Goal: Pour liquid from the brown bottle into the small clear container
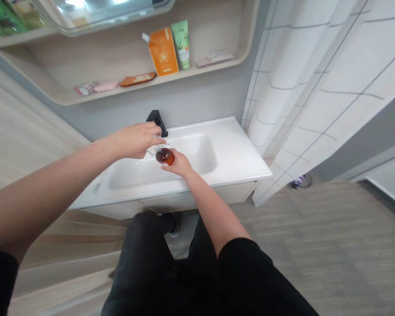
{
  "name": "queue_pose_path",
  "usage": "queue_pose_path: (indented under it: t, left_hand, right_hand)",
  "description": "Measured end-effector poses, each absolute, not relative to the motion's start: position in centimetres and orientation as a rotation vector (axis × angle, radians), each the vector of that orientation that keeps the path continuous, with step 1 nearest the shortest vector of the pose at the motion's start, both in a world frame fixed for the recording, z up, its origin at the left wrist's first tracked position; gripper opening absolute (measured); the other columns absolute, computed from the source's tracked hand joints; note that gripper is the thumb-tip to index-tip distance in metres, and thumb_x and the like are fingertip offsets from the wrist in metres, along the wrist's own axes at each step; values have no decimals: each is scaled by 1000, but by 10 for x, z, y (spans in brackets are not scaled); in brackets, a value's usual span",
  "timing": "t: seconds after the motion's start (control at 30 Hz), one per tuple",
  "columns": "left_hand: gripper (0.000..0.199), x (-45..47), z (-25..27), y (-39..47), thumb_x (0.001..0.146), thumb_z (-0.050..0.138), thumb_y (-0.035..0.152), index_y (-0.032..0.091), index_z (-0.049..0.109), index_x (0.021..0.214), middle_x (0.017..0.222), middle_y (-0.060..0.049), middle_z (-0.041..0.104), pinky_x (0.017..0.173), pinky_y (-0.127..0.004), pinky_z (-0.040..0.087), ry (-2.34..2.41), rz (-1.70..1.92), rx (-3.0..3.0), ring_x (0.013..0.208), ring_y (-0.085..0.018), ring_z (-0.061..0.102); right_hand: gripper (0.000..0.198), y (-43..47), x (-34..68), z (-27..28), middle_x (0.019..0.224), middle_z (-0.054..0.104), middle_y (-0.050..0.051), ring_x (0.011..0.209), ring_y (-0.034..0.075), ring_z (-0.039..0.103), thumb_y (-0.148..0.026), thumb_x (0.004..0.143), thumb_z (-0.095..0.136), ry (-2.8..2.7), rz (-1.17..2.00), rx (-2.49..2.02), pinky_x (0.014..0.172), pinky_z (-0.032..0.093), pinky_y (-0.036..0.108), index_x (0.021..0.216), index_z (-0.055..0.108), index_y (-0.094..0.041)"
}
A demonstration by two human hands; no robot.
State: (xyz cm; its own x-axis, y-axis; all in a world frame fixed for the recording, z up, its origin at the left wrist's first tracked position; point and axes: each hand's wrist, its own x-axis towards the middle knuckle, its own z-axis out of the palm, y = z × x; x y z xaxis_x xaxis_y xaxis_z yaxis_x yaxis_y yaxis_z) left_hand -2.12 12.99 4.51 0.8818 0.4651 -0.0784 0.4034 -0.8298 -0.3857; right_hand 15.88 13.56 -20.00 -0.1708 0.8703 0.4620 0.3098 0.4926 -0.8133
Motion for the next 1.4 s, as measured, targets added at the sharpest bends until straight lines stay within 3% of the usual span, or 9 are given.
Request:
queue_pose_path:
  t: [0.23, 0.37, 0.47, 0.57, 0.67, 0.73, 1.0, 1.4]
  left_hand:
    - [57, -27, 35, 140, 76, 80, 21, 29, 84, 132, 122, -12, 69, 114, -51, 51, -765, 66, -2847, 130, -39, 62]
    - [58, -50, 20, 139, 73, 84, 22, 28, 82, 130, 124, -11, 69, 116, -54, 52, -914, -249, -2927, 129, -39, 64]
    - [65, -76, -20, 138, 68, 93, 29, 26, 77, 131, 126, -11, 70, 111, -54, 56, -1173, -772, -2953, 124, -37, 66]
    - [78, -98, -84, 133, 59, 101, 38, 26, 66, 128, 118, -6, 70, 94, -46, 63, -1587, -1708, -2747, 114, -30, 70]
    - [78, -110, -147, 127, 56, 101, 37, 27, 54, 117, 111, -2, 68, 95, -41, 61, -1853, -2423, -2340, 105, -23, 72]
    - [79, -113, -178, 123, 55, 100, 36, 28, 48, 114, 112, -1, 67, 96, -40, 60, -1927, -2660, -2121, 104, -21, 74]
    - [76, -116, -218, 120, 56, 98, 32, 28, 46, 111, 112, 0, 66, 96, -36, 57, -2055, -2791, -1832, 104, -19, 72]
    - [78, -114, -221, 123, 48, 101, 31, 28, 54, 109, 103, 2, 66, 94, -39, 53, -2060, -2656, -1989, 99, -22, 67]
  right_hand:
    - [79, 134, 160, -197, 130, 82, 7, 118, 35, 79, -46, 71, 101, -1727, 693, -1020, 108, 60, 47, 140, 67, -26]
    - [79, 132, 160, -196, 133, 81, 7, 120, 34, 78, -45, 71, 100, -1722, 718, -1000, 109, 60, 46, 141, 66, -26]
    - [79, 133, 160, -196, 134, 81, 7, 122, 34, 78, -44, 72, 100, -1716, 753, -982, 110, 60, 45, 141, 66, -26]
    - [81, 133, 160, -196, 130, 82, 8, 120, 34, 79, -44, 70, 100, -1707, 764, -1004, 110, 60, 46, 141, 66, -24]
    - [82, 133, 161, -196, 122, 84, 8, 112, 32, 79, -46, 68, 101, -1681, 795, -1045, 107, 60, 46, 138, 66, -22]
    - [82, 133, 162, -196, 118, 84, 8, 109, 32, 78, -48, 66, 101, -1659, 808, -1072, 107, 60, 46, 135, 67, -21]
    - [82, 134, 185, -183, 122, 82, 11, 117, 36, 76, -57, 60, 101, -1448, 785, -1137, 113, 60, 54, 126, 67, -22]
    - [91, 104, 377, -159, 125, 81, 18, 118, 36, 77, -52, 48, 106, -1236, 587, -1325, 109, 60, 56, 125, 68, -21]
